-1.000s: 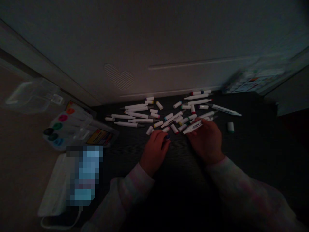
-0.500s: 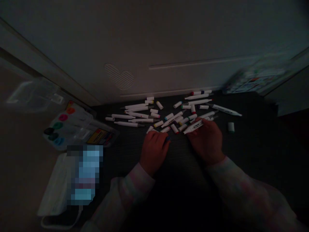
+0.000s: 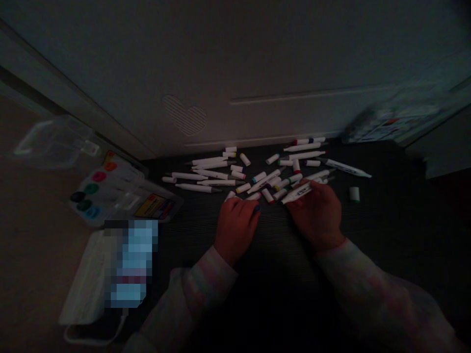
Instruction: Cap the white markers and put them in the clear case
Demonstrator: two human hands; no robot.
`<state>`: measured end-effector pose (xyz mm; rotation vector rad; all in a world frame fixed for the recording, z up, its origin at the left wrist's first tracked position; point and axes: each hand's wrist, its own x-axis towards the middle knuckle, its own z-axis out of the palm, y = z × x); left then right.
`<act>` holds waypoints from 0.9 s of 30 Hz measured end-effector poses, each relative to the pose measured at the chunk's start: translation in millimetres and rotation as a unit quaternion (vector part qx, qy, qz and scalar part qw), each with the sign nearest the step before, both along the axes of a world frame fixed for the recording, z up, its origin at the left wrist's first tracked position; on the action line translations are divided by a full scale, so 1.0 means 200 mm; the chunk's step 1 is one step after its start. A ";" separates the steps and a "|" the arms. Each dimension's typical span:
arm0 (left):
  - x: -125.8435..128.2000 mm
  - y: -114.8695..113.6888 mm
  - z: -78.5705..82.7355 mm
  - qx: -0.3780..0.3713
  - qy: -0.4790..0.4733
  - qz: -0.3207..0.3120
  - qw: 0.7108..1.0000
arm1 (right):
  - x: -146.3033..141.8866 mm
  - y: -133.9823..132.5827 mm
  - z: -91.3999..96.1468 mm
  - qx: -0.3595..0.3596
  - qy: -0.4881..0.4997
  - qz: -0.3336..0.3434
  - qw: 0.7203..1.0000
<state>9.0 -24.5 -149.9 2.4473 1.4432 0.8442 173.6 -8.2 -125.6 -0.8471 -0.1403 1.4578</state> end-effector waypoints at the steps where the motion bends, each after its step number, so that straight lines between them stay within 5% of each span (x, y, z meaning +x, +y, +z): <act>1: 0.00 0.00 0.00 -0.002 -0.002 0.001 1.000 | 0.00 0.00 0.00 -0.001 0.000 0.001 1.000; 27: 0.00 0.01 -0.01 0.027 0.001 0.007 1.000 | 0.00 0.00 0.01 -0.019 0.007 -0.010 1.000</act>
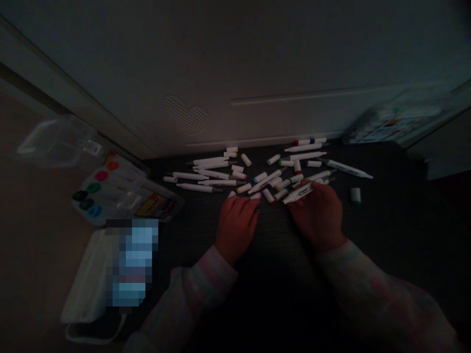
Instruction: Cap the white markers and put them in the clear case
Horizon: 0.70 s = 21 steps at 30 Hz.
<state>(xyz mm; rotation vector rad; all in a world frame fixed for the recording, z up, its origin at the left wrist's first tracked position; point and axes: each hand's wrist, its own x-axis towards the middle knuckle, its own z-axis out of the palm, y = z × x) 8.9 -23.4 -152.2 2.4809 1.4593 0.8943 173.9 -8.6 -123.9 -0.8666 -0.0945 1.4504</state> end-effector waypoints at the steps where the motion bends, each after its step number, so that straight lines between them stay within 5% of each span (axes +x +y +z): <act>1: 0.00 0.00 0.00 0.002 0.001 0.001 1.000 | 0.00 0.00 0.00 0.000 -0.003 0.001 1.000; 21: 0.00 -0.01 0.02 -0.030 -0.021 0.014 0.999 | 0.00 0.00 -0.01 0.026 -0.011 0.021 0.999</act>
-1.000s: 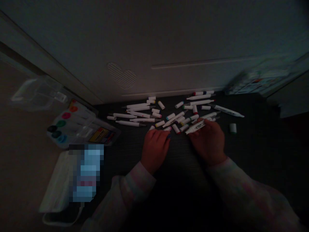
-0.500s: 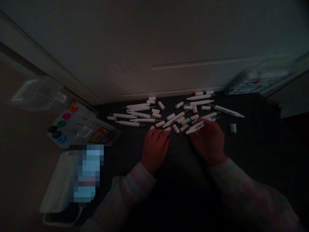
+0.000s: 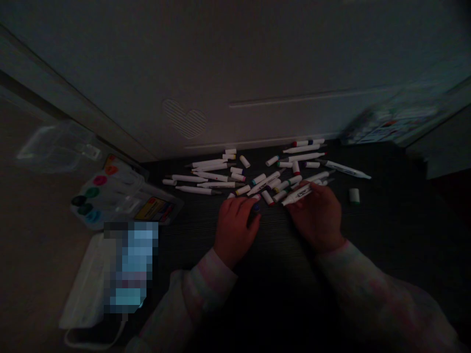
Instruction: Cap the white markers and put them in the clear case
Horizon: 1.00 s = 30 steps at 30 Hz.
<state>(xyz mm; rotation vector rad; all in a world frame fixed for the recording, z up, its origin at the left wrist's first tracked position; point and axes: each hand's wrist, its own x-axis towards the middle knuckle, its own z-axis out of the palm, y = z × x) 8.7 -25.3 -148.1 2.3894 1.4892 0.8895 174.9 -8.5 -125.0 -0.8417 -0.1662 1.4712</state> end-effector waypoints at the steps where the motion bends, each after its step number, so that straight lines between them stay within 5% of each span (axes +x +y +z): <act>1: 0.00 0.00 0.00 -0.002 -0.002 0.002 1.000 | 0.00 0.00 0.00 -0.002 0.000 -0.003 1.000; 22: -0.01 0.00 0.01 0.007 -0.027 0.001 1.000 | -0.01 0.00 0.01 -0.031 0.015 -0.016 0.999; 30: -0.17 0.09 0.03 0.069 -0.097 0.166 0.979 | 0.00 0.00 0.00 -0.021 0.018 -0.014 1.000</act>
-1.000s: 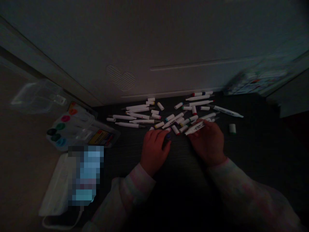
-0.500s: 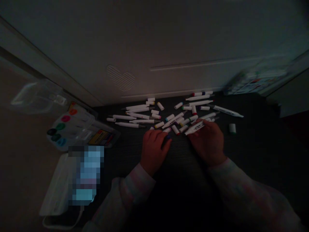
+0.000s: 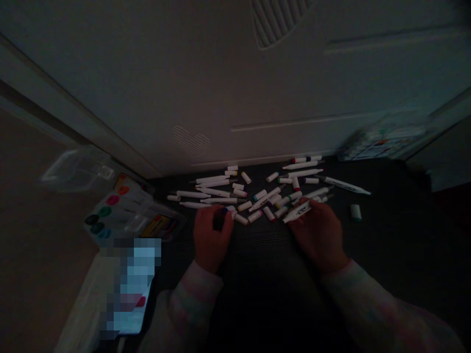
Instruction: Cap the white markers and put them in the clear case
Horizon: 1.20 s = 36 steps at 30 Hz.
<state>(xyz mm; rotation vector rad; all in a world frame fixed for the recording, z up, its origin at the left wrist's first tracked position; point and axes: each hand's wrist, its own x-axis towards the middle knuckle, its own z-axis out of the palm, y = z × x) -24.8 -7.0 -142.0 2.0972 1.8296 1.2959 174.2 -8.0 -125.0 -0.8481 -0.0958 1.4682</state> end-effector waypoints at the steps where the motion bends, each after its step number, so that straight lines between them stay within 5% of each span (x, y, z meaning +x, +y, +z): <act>1: -0.02 0.01 0.00 -0.002 -0.002 0.012 1.000 | 0.00 0.00 0.00 -0.004 0.002 -0.003 1.000; 14: -0.06 0.05 -0.02 0.015 0.081 -0.021 0.996 | 0.00 0.00 -0.01 -0.038 0.019 -0.028 0.999; 36: -0.05 0.04 -0.01 -0.129 0.104 -0.052 0.985 | 0.00 0.00 -0.01 -0.041 0.007 -0.029 0.999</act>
